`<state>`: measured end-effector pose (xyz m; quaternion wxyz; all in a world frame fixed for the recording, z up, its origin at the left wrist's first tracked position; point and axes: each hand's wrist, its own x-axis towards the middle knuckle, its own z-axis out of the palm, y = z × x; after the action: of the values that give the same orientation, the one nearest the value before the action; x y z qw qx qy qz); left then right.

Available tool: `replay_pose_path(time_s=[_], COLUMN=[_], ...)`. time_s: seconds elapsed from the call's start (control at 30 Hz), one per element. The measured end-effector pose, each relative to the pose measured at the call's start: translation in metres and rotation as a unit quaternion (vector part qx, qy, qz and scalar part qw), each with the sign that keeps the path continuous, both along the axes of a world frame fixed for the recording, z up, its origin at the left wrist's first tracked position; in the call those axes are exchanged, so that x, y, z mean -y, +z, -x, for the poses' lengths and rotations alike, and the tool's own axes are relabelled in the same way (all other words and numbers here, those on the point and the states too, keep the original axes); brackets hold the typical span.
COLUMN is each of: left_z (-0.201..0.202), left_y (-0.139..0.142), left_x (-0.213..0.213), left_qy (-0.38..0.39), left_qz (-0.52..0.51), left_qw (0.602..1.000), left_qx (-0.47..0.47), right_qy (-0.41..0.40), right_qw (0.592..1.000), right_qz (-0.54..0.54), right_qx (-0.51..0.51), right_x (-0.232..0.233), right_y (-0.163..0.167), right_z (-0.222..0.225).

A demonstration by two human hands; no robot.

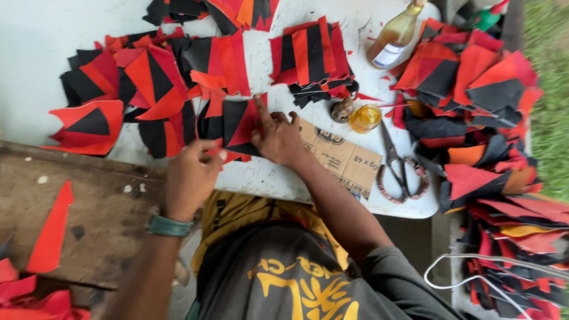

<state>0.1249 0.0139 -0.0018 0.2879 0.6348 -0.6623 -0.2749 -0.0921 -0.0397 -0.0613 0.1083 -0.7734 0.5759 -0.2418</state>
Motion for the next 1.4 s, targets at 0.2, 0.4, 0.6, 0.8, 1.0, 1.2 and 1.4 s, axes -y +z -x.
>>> replay_pose_path(time_s=[0.2,0.4,0.6,0.8,1.0,1.2,1.4], left_z=[0.064,0.132,0.172,0.174,0.187,0.196,0.206], left_y=[0.041,-0.004,-0.077,-0.090,-0.097,-0.101,-0.095], left_x=[0.093,0.192,0.221,0.224,0.219,0.221,0.235], left_qy=[-0.160,-0.239,-0.291,-0.267,-0.278,-0.223,-0.080], left_qz=[0.161,0.229,0.198,0.152,0.215,0.149,0.214], left_qw=[0.973,0.936,0.932,0.951,0.936,0.959,0.930], left_qx=[-0.050,-0.119,-0.089,-0.043,-0.019,-0.091,-0.286], right_qy=[0.032,-0.122,-0.169,-0.199,-0.147,-0.150,-0.175], right_qw=[0.994,0.958,0.974,0.974,0.950,0.935,0.908], right_qz=[0.100,0.107,0.072,-0.009,-0.030,-0.046,-0.106], right_qx=[0.006,0.236,0.137,0.108,0.275,0.318,0.366], right_x=[0.001,0.014,0.119,0.146,0.150,0.153,0.151], right_y=[0.005,0.013,0.030,0.014,-0.001,-0.007,0.001], right_z=[0.008,0.076,0.151,0.155,0.171,0.172,0.168])
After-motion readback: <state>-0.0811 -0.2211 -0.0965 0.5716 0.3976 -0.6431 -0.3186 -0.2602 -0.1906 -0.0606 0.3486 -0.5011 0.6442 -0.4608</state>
